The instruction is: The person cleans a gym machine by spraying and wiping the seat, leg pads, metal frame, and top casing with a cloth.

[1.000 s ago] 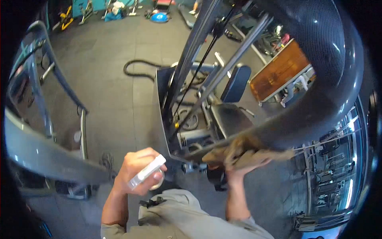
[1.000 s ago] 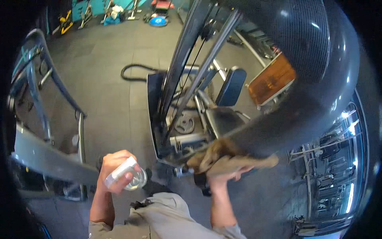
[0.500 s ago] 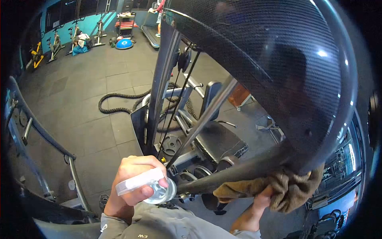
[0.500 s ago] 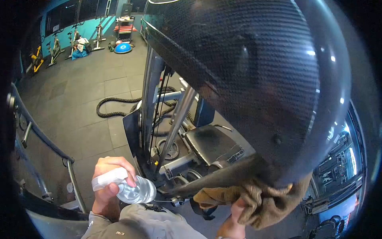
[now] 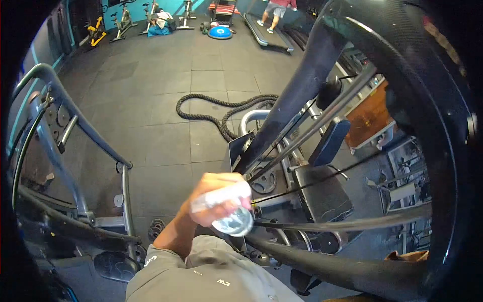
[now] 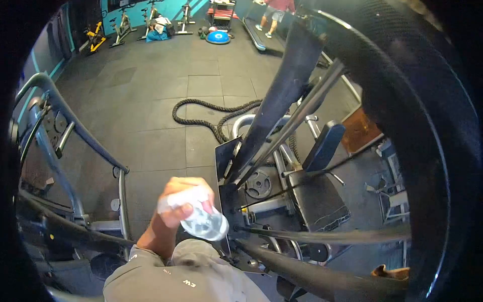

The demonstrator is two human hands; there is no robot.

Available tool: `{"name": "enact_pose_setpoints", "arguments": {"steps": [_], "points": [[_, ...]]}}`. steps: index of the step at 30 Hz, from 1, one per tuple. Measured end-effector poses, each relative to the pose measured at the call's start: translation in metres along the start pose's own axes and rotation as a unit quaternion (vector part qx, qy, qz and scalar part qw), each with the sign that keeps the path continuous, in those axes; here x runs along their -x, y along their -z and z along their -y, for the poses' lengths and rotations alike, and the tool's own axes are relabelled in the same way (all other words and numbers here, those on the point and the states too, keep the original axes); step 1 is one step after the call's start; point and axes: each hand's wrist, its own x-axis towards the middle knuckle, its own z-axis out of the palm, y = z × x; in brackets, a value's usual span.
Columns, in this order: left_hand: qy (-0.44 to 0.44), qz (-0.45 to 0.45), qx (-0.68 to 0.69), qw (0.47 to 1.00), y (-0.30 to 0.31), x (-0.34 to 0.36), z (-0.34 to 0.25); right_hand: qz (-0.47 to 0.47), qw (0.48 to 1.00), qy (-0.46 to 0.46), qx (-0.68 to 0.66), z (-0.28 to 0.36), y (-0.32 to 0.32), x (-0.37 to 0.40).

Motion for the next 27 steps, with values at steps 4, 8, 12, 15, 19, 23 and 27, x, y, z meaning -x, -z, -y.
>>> {"name": "enact_pose_setpoints", "arguments": {"steps": [4, 8, 12, 15, 19, 23, 27], "points": [[0.085, -0.117, -0.114, 0.983, 0.071, 0.017, 0.024, -0.017, 0.999, 0.008, 0.034, 0.012, -0.018, -0.006], [0.128, -0.176, -0.213, 0.952, 0.152, 0.043, 0.042, -0.033, 0.997, 0.012, 0.075, 0.026, -0.03, -0.008], [0.18, -0.264, -0.271, 0.908, 0.209, 0.07, 0.053, -0.045, 0.994, 0.032, 0.099, 0.046, -0.046, -0.011], [0.21, -0.298, -0.28, 0.888, 0.23, 0.078, 0.061, -0.046, 0.991, 0.04, 0.115, 0.06, -0.057, -0.014], [0.222, -0.234, -0.282, 0.904, 0.249, 0.062, 0.064, -0.066, 0.985, 0.041, 0.151, 0.077, -0.061, -0.022], [0.183, -0.141, -0.243, 0.942, 0.258, 0.026, 0.081, -0.09, 0.979, 0.04, 0.176, 0.088, -0.061, -0.03], [0.157, -0.028, -0.188, 0.969, 0.25, -0.033, 0.094, -0.122, 0.97, 0.051, 0.203, 0.104, -0.051, -0.05]]}}
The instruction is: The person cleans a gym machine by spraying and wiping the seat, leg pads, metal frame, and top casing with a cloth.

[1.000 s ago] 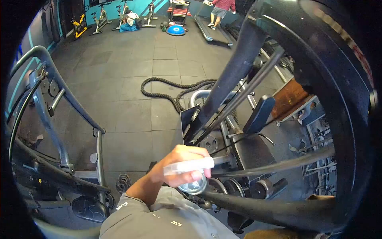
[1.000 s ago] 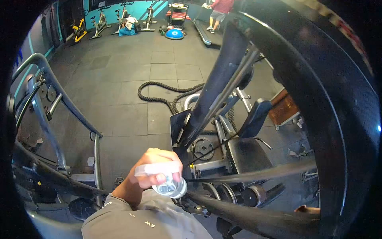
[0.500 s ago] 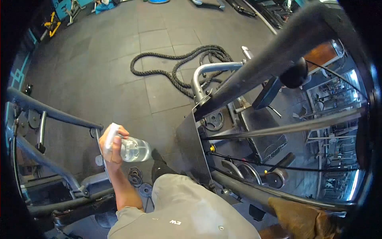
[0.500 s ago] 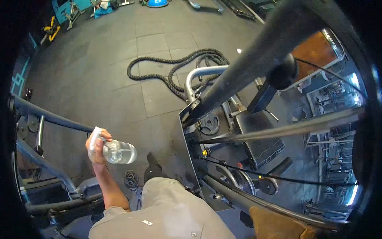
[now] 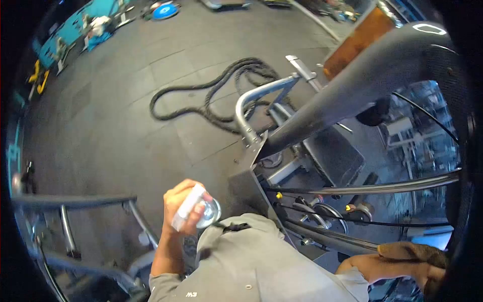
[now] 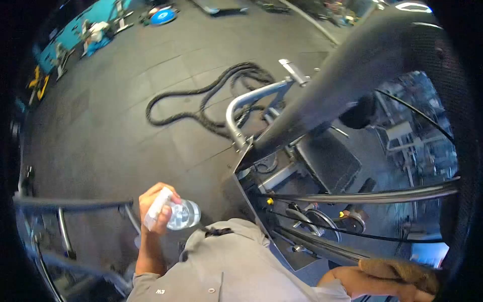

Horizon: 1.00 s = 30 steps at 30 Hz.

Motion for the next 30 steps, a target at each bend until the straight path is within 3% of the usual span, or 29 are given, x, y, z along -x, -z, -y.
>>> {"name": "enact_pose_setpoints", "arguments": {"steps": [2, 8, 11, 15, 17, 18, 19, 21, 22, 23, 27, 30], "points": [[-0.085, 0.069, 0.025, 0.994, -0.013, -0.043, -0.003, -0.031, 0.999, 0.002, 0.025, 0.007, 0.006, -0.011], [-0.225, 0.239, 0.117, 0.937, -0.06, -0.158, -0.05, -0.128, 0.989, -0.027, 0.066, 0.052, 0.015, -0.01], [-0.269, 0.335, 0.097, 0.898, -0.065, -0.197, -0.081, -0.187, 0.979, -0.034, 0.079, 0.075, 0.018, -0.006], [-0.356, 0.403, 0.198, 0.82, -0.075, -0.245, -0.128, -0.221, 0.969, -0.029, 0.11, 0.105, 0.017, -0.005], [-0.395, 0.448, 0.26, 0.759, -0.078, -0.268, -0.156, -0.148, 0.98, -0.05, 0.125, 0.129, 0.02, -0.011], [-0.382, 0.431, 0.284, 0.766, -0.087, -0.267, -0.169, -0.114, 0.985, -0.038, 0.122, 0.147, 0.012, -0.021], [-0.371, 0.416, 0.307, 0.772, -0.095, -0.266, -0.181, -0.088, 0.983, -0.089, 0.137, 0.153, 0.017, -0.022], [-0.424, 0.442, 0.301, 0.731, -0.098, -0.278, -0.201, -0.061, 0.981, -0.053, 0.177, 0.186, 0.009, -0.038], [-0.459, 0.429, 0.318, 0.71, -0.105, -0.284, -0.207, -0.039, 0.985, -0.117, 0.123, 0.2, 0.007, -0.043], [-0.492, 0.415, 0.335, 0.688, -0.11, -0.289, -0.214, -0.036, 0.981, -0.1, 0.159, 0.213, 0.002, -0.047], [-0.41, 0.482, 0.331, 0.7, -0.115, -0.298, -0.242, 0.02, 0.99, -0.105, 0.094, 0.224, -0.008, -0.045], [-0.339, 0.536, 0.354, 0.688, -0.125, -0.303, -0.256, 0.078, 0.974, -0.062, 0.204, 0.236, -0.008, -0.045]]}}
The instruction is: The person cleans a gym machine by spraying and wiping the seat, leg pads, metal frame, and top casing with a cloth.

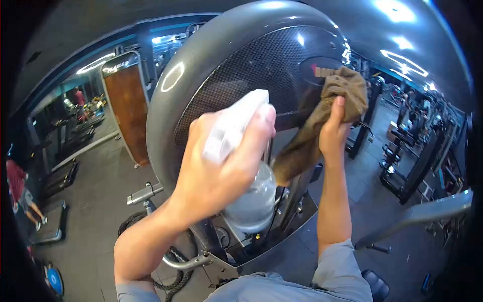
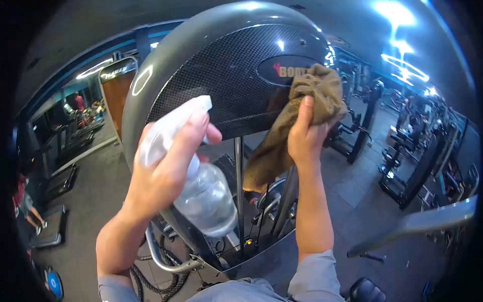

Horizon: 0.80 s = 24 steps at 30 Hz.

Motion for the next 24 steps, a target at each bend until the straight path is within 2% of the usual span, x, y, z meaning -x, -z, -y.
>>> {"name": "enact_pose_setpoints", "arguments": {"steps": [2, 5, 8, 11, 13, 14, 15, 16, 17, 19, 21, 22, 23, 24], "points": [[0.005, 0.007, 0.016, 1.0, -0.001, -0.007, 0.004, 0.011, 0.998, -0.042, -0.043, 0.015, 0.005, -0.005], [0.01, 0.022, -0.034, 0.999, -0.001, -0.009, 0.008, -0.029, 0.994, -0.094, -0.05, 0.011, -0.004, -0.018], [-0.009, 0.016, -0.007, 1.0, 0.004, 0.006, 0.022, -0.032, 0.99, -0.132, -0.024, 0.006, -0.011, -0.042], [0.006, 0.032, -0.002, 0.999, 0.024, 0.041, 0.026, -0.013, 0.962, -0.207, -0.176, 0.069, -0.02, -0.051], [0.002, 0.025, 0.007, 1.0, 0.035, 0.076, 0.035, -0.068, 0.985, -0.157, -0.035, 0.14, -0.044, -0.024], [0.019, 0.017, 0.021, 0.999, 0.038, 0.095, 0.039, -0.093, 0.994, -0.005, -0.051, 0.173, -0.055, -0.007], [0.036, 0.012, 0.036, 0.999, 0.041, 0.115, 0.044, -0.011, 0.984, 0.141, 0.106, 0.19, -0.064, 0.015], [0.019, 0.045, 0.009, 0.999, 0.048, 0.137, 0.057, 0.08, 0.986, 0.147, 0.019, 0.218, -0.063, 0.032], [0.002, 0.077, -0.02, 0.997, 0.056, 0.16, 0.069, 0.072, 0.972, 0.218, 0.044, 0.221, -0.082, 0.042], [0.065, 0.074, -0.023, 0.995, 0.065, 0.209, 0.085, 0.12, 0.961, 0.243, 0.061, 0.205, -0.061, 0.017], [0.182, 0.035, 0.008, 0.983, 0.074, 0.269, 0.117, 0.04, 0.972, 0.22, 0.074, 0.163, -0.04, -0.022], [0.181, 0.035, -0.047, 0.982, 0.084, 0.302, 0.131, -0.014, 0.993, 0.12, -0.014, 0.133, -0.038, -0.048], [0.179, 0.037, -0.104, 0.978, 0.092, 0.33, 0.143, -0.043, 0.996, 0.067, 0.033, 0.089, -0.033, -0.076], [0.197, 0.016, -0.1, 0.975, 0.097, 0.35, 0.14, -0.066, 0.995, 0.011, 0.08, 0.045, -0.027, -0.104]]}}
